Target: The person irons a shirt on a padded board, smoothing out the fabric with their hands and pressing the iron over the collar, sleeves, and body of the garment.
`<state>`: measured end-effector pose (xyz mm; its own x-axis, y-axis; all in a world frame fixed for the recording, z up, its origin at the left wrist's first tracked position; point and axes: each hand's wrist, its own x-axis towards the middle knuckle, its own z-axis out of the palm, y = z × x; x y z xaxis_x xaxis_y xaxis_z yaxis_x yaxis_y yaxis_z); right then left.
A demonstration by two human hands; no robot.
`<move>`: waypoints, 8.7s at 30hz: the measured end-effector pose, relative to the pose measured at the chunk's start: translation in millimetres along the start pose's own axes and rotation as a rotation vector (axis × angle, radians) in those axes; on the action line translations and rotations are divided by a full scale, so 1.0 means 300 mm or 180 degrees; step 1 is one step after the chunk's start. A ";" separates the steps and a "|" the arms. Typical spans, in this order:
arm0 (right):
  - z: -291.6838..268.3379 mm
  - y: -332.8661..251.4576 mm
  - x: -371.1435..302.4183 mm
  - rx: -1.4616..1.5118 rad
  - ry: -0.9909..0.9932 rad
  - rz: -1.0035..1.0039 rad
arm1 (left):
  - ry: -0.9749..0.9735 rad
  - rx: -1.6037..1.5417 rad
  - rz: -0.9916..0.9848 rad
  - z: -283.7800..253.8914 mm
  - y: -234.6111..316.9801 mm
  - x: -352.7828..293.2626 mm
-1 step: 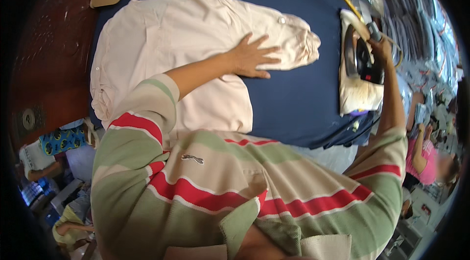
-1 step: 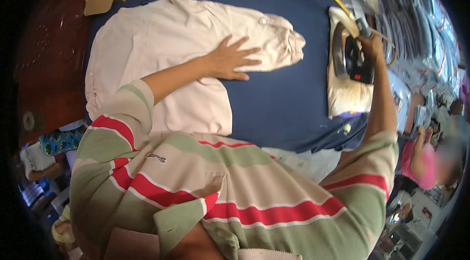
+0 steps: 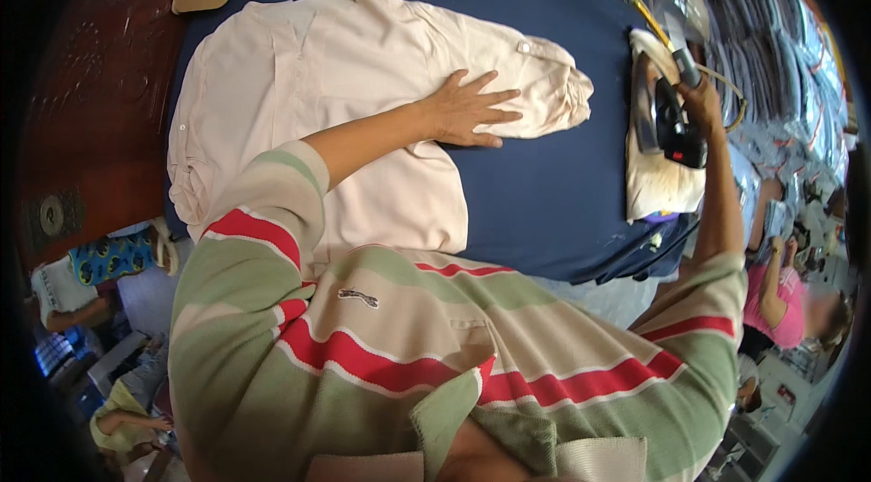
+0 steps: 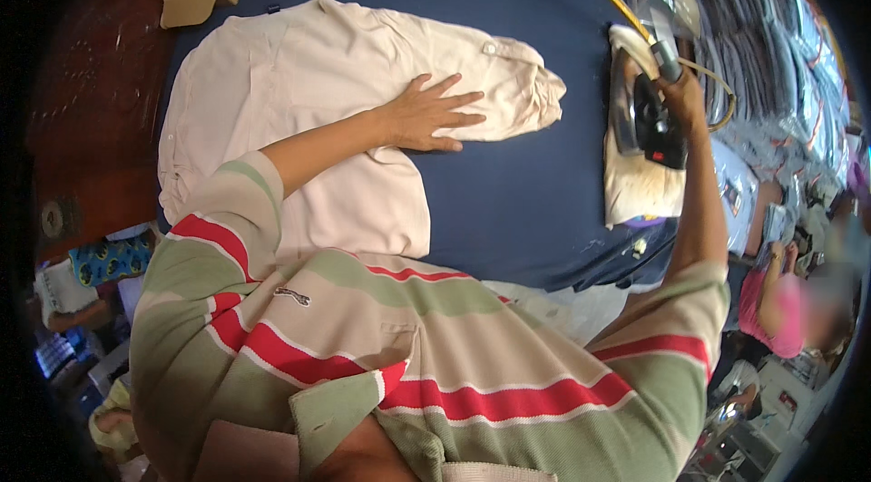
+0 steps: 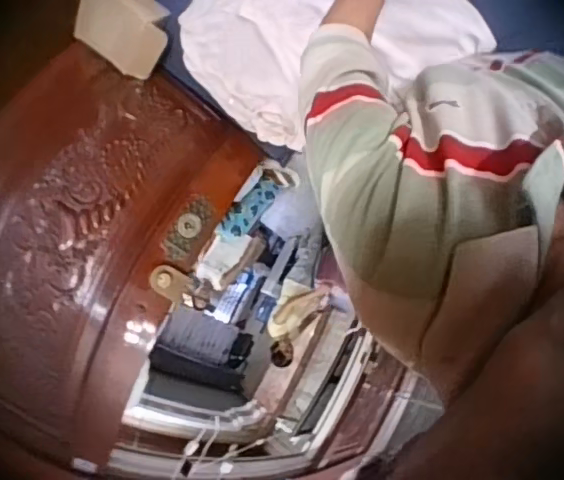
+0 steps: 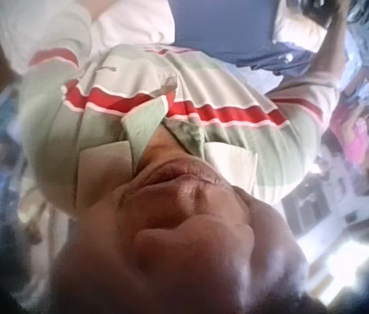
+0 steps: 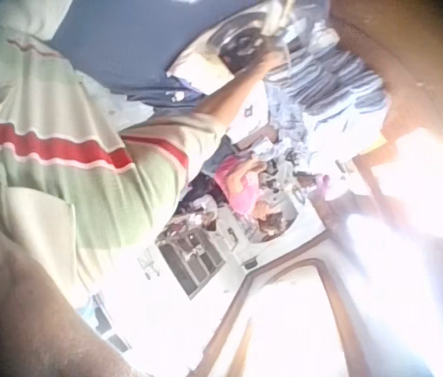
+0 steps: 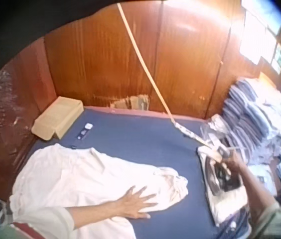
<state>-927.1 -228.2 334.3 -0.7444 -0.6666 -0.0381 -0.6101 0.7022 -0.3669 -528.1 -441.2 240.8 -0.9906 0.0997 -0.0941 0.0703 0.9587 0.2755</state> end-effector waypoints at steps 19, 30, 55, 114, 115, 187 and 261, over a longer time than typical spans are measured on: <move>0.476 -1.132 -0.187 -0.0264 -0.0420 -0.1221 | -0.0379 -0.0684 -0.1453 -0.253 -0.721 -0.026; 0.490 -1.163 -0.178 -0.0362 -0.0505 -0.1216 | 0.0498 -0.1026 -0.1470 -0.198 -0.701 -0.055; 0.498 -1.236 -0.098 -0.0213 -0.0520 -0.1079 | 0.0205 -0.1022 -0.1577 -0.216 -0.789 -0.124; 0.161 -0.147 -0.586 -0.0503 -0.0251 0.0570 | 0.2137 0.0580 -0.4704 0.152 0.082 -0.981; 0.242 -0.126 -0.659 -0.0310 -0.0833 0.0925 | 0.2124 0.0840 -0.5019 0.191 0.053 -1.031; -0.381 1.246 -3.785 -0.1793 0.5734 0.5399 | -0.1312 -0.2896 0.5044 0.960 4.894 1.652; 0.777 0.355 -2.491 0.1372 -0.2418 0.2021 | 0.0726 -0.1529 -0.3841 1.356 0.613 -1.896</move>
<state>-372.4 286.6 106.9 -0.4375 -0.2965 -0.8489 0.0853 0.9261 -0.3674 96.2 -213.2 -44.2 -0.4018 -0.8380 -0.3691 -0.8673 0.2189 0.4471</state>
